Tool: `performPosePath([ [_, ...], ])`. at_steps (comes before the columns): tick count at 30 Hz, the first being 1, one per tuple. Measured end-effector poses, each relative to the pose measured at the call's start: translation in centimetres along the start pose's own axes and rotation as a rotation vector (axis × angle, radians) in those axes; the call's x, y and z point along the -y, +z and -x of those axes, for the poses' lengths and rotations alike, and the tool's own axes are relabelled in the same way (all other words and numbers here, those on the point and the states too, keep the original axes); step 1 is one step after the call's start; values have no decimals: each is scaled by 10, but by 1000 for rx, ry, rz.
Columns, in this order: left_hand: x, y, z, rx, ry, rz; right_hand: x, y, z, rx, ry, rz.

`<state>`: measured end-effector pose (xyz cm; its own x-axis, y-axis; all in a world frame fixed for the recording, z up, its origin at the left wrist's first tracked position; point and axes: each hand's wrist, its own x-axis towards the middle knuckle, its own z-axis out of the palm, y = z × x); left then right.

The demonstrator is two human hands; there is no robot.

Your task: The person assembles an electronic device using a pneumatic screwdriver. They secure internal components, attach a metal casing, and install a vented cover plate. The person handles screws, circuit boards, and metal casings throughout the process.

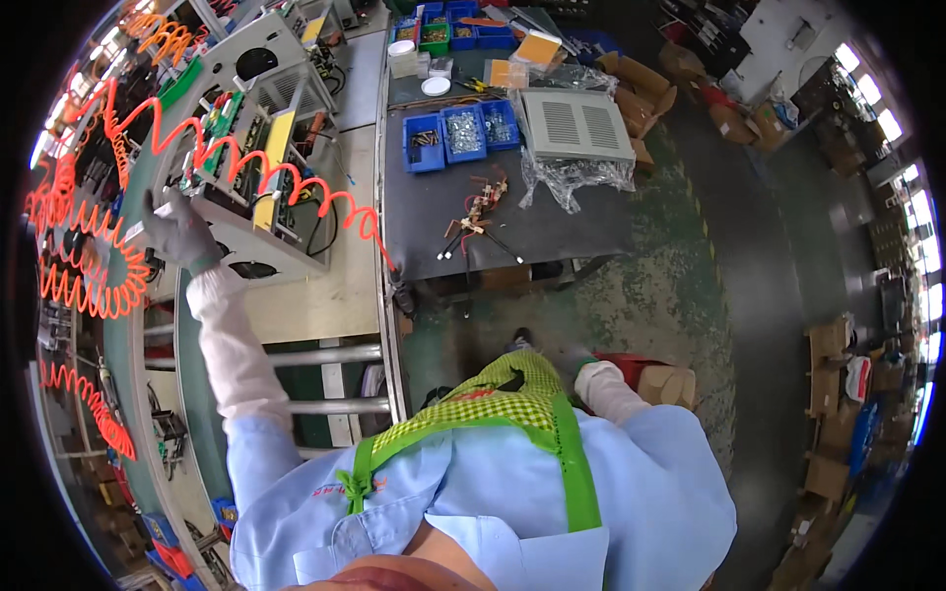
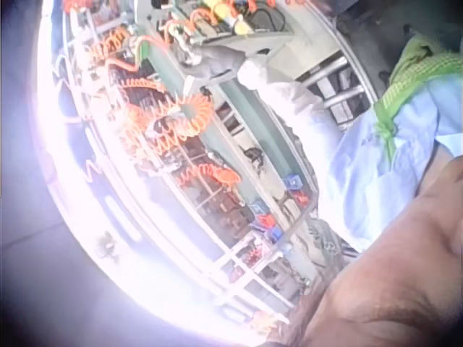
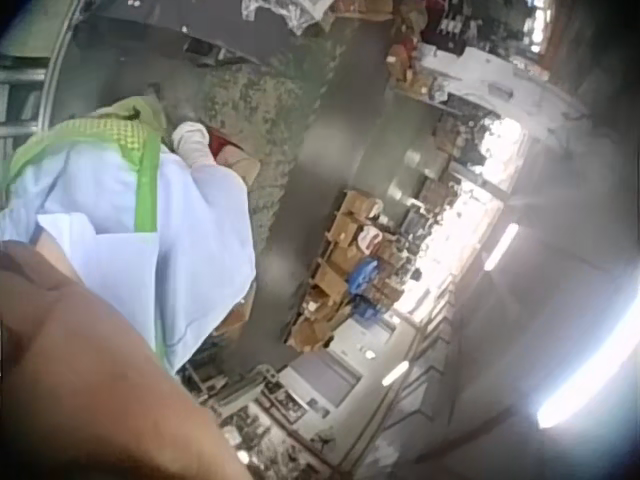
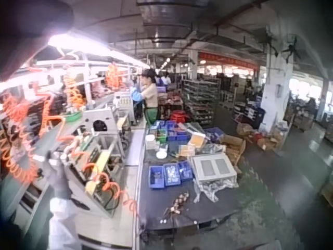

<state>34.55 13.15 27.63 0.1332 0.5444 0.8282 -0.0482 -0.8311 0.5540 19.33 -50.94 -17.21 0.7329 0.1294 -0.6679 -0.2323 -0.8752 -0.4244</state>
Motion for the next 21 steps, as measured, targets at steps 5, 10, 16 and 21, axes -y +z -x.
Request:
performPosePath([
  [5,-106,38,144,232,71,374,-140,-24,-25,14,47,176],
  [10,-183,175,340,1146,-556,759,-82,-154,16,230,186,12],
  [16,-153,294,499,1468,-825,600,-153,-259,-25,21,99,208],
  [21,-164,378,527,1370,-785,275,-169,-324,-53,-240,111,-156],
])
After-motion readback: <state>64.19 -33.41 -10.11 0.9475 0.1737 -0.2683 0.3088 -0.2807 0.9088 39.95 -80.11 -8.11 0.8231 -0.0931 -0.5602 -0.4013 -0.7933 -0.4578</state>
